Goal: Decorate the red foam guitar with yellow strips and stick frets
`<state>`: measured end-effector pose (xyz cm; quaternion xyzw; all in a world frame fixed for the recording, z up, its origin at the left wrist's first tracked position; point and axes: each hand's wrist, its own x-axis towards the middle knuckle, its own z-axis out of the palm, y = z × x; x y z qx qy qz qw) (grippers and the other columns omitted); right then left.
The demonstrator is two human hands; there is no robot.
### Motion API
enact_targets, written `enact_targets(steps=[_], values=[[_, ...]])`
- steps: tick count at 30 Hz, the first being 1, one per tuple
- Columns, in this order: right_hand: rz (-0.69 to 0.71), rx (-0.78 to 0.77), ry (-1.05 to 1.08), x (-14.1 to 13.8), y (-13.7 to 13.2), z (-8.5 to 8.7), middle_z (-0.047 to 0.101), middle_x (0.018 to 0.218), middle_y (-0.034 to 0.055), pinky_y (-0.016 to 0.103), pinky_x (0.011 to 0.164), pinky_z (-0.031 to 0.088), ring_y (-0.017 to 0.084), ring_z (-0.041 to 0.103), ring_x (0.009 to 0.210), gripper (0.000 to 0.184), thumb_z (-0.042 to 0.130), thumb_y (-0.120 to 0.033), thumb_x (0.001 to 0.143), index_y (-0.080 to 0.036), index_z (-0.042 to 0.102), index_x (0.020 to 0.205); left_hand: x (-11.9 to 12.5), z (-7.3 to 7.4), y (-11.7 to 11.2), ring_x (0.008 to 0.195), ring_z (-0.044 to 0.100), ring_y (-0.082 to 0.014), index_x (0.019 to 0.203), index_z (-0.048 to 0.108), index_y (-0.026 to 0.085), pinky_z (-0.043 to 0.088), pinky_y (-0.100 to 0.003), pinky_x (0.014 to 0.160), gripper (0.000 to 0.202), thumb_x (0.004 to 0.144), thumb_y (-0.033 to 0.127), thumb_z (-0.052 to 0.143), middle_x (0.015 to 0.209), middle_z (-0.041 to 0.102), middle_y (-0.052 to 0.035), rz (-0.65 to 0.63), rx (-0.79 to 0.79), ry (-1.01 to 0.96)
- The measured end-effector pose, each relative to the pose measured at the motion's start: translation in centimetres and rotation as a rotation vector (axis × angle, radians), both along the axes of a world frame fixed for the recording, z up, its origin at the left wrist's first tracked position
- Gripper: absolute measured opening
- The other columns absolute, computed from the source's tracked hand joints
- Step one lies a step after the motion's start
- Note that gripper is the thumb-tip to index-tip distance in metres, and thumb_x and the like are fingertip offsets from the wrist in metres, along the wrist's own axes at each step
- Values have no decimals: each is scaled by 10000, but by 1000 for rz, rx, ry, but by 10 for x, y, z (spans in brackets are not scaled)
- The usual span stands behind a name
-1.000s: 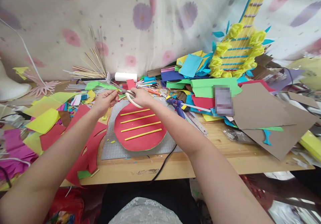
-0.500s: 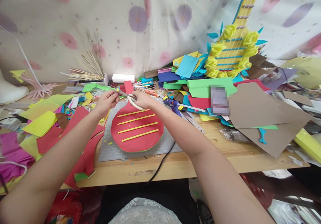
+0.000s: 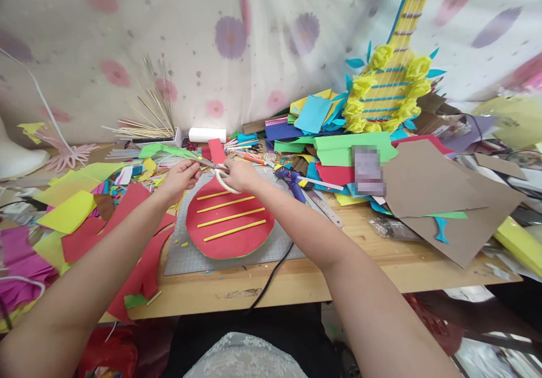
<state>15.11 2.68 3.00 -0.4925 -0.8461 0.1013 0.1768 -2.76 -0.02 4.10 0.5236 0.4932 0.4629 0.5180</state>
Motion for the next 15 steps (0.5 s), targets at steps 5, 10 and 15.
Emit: enact_targets(steps=[5, 10, 15], values=[[-100, 97, -53, -7, -4, -1, 658, 936, 122, 325, 688, 392, 259, 595, 829, 346, 449, -420, 800, -182, 554, 1029, 4, 5, 3, 337, 223, -1, 649, 460, 146, 129, -140, 340, 208, 748, 280, 585, 502, 411, 59, 68, -105, 19], [-195, 56, 5, -2, 7, 3, 659, 958, 131, 335, 716, 410, 263, 599, 864, 342, 452, -418, 797, -191, 568, 1026, -1, 2, 3, 349, 223, -6, 779, 584, 129, 130, -145, 344, 203, 749, 330, 588, 519, 398, 58, 66, -102, 66], [-272, -138, 177, 15, 34, 0, 664, 918, 111, 301, 638, 420, 232, 609, 762, 348, 443, -446, 796, -170, 579, 959, -13, -2, 2, 406, 336, -38, 811, 629, 142, 217, -172, 368, 265, 721, 390, 610, 564, 475, 30, 45, 57, 176]])
